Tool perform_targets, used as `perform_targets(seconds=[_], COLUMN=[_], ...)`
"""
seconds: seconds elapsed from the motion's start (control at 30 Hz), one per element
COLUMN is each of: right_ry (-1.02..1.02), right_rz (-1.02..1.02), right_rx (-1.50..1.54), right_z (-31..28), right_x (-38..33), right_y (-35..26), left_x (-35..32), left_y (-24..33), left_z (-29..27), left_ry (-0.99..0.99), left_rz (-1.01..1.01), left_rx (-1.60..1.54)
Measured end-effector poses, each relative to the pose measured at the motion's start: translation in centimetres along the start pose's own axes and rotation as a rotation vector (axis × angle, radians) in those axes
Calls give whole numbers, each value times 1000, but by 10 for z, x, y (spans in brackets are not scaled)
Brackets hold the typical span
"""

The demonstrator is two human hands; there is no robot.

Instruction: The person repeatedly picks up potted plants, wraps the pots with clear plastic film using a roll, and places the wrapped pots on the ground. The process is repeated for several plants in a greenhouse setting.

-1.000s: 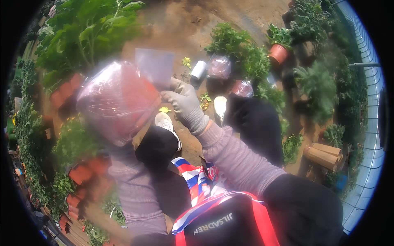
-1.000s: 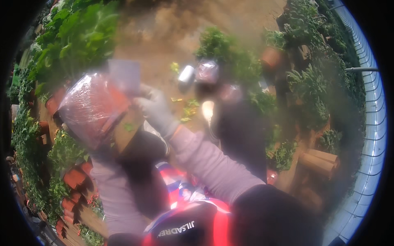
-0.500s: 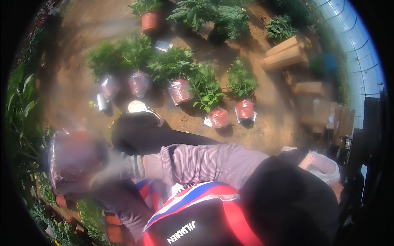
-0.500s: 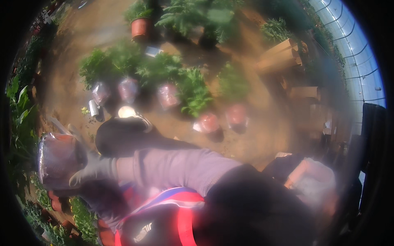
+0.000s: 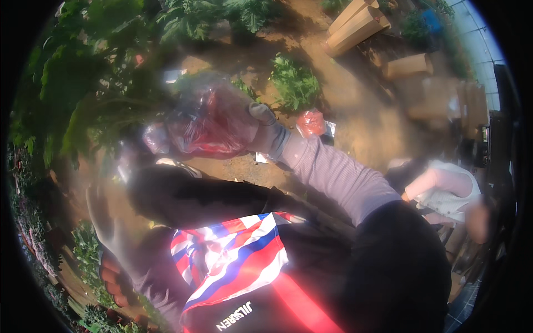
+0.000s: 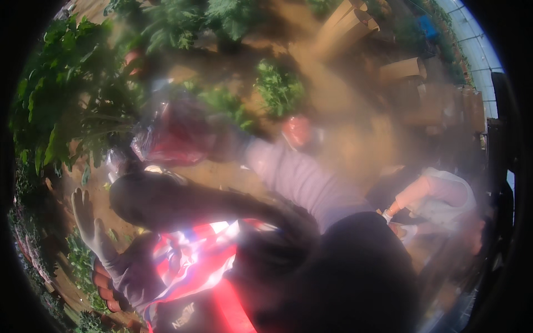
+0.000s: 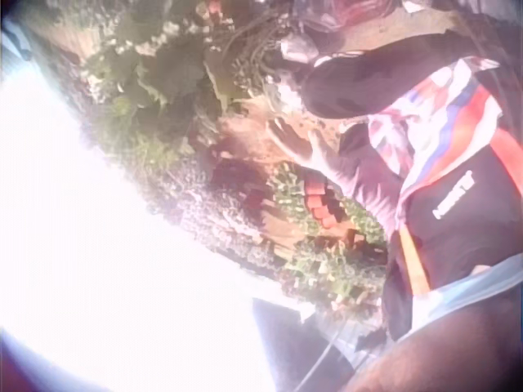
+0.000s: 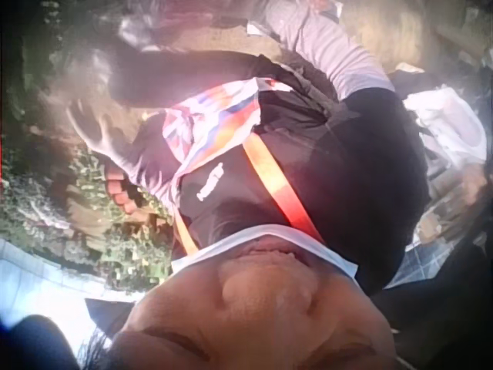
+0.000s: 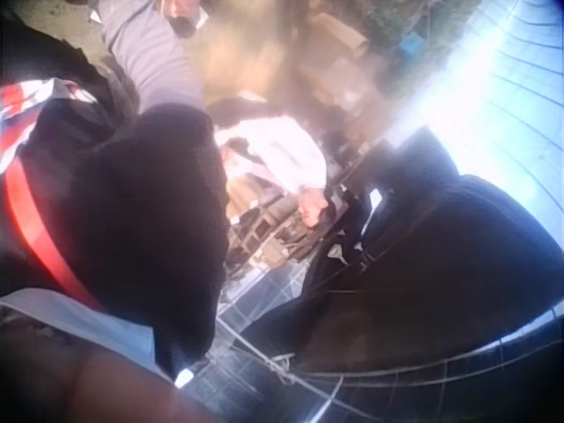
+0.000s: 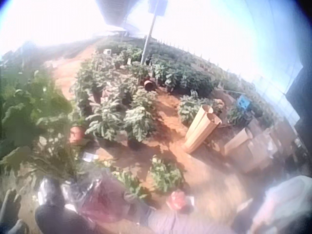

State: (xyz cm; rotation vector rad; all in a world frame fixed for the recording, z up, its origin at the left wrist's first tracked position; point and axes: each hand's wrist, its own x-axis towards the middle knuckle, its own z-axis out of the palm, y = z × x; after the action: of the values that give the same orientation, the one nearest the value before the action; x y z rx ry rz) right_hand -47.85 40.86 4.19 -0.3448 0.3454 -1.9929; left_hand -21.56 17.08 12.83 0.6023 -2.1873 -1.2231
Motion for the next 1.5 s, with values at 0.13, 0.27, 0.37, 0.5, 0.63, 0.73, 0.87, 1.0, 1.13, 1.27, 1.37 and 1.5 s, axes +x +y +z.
perform_targets(seconds=[0.13,0.27,0.37,0.5,0.63,0.73,0.87,1.0,1.13,1.27,1.37,1.5], right_ry=[-88,243,-149,202,466,644,851,998,1079,1133,1167,1218], right_rz=[-290,-257,-317,-477,-634,-736,-819,-888,-933,-953,-973,-993], right_rx=[-176,336,10,114,123,156,247,356,459,577,646,743], right_z=[-11,-31,-50,-61,-52,-47,-62,-88,-116,-150,-176,-198], right_x=[-65,-102,-142,-228,-324,-391,-464,-514,-548,-567,-579,-593], right_y=[-83,-149,-165,-170,-163,-141,-101,-57,-16,26,54,91], left_x=[-26,-47,-57,-54,-34,-8,33,80,139,201,228,239], left_y=[-40,-67,-69,-54,-31,-17,-2,11,19,31,47,82], left_z=[-47,-88,-102,-98,-73,-51,-24,2,28,44,57,71], left_ry=[128,245,198,319,408,370,275,157,22,-204,-318,-360], left_rz=[-175,-292,-278,-405,-485,-445,-392,-351,-324,-194,-190,-207], left_rx=[47,51,434,260,34,-99,-254,-361,-405,-162,-81,-78])
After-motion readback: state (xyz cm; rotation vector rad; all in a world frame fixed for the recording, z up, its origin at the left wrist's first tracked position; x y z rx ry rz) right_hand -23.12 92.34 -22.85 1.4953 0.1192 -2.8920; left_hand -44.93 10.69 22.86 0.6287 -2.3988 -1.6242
